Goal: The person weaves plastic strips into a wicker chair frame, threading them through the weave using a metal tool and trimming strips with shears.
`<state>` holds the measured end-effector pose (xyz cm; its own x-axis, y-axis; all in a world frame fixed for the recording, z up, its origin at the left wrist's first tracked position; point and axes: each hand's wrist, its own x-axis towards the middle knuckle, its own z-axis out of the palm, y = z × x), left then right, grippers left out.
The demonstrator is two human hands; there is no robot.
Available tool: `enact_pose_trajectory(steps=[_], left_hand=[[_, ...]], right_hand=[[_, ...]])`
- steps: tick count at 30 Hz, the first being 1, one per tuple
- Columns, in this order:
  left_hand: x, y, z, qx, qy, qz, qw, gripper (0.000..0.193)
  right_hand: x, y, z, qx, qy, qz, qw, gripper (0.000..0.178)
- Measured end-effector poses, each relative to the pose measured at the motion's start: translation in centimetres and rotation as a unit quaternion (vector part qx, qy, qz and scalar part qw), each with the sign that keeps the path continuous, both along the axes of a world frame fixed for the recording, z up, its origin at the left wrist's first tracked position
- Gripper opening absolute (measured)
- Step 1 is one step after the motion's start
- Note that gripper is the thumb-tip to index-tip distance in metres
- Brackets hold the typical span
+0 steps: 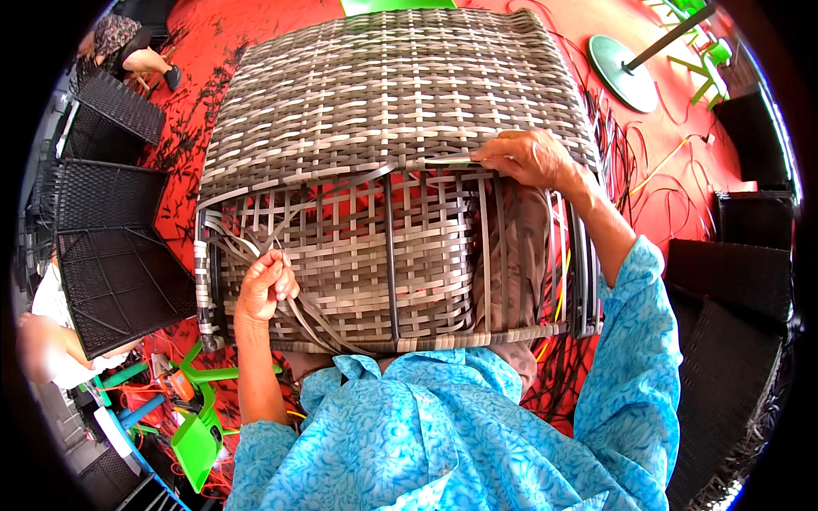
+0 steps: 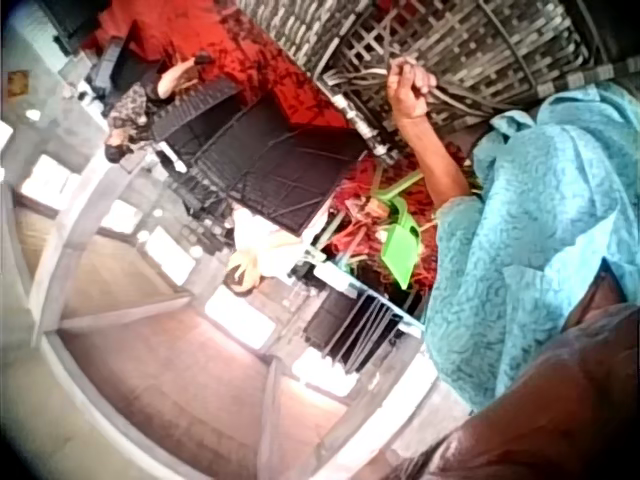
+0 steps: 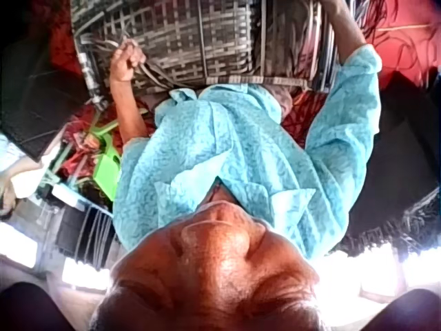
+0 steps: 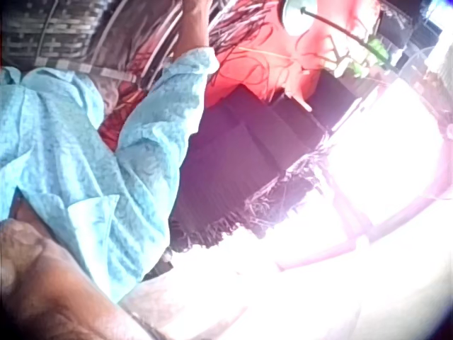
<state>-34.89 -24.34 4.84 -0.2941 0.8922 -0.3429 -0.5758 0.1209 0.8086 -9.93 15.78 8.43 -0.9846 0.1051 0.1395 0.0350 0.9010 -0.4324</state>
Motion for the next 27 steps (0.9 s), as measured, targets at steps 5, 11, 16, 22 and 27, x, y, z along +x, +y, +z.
enact_pose_trajectory(steps=[5, 11, 16, 22, 27], left_hand=[[0.4, 0.0, 0.7, 0.002, -0.017, 0.007, 1.0, 0.015], [1.1, 0.1, 1.2, 0.012, -0.019, 0.012, 1.0, 0.015], [0.8, 0.0, 1.2, 0.014, -0.022, 0.013, 1.0, 0.014], [5.1, 3.5, 4.5, -0.154, 0.602, -0.314, 0.718, 0.011], [11.1, 11.1, 10.3, 0.099, 0.458, -0.329, 0.82, 0.006]], right_hand=[[0.5, -0.2, 0.9, 0.012, -0.008, -0.051, 0.999, 0.023], [1.9, -1.4, 0.2, 0.119, 0.092, -0.034, 0.988, 0.025], [2.3, -2.7, 0.2, 0.075, 0.055, -0.063, 0.994, 0.026], [1.8, -1.7, -0.2, 0.141, 0.086, -0.04, 0.985, 0.027], [2.3, -1.3, -0.3, 0.154, 0.068, -0.037, 0.985, 0.027]])
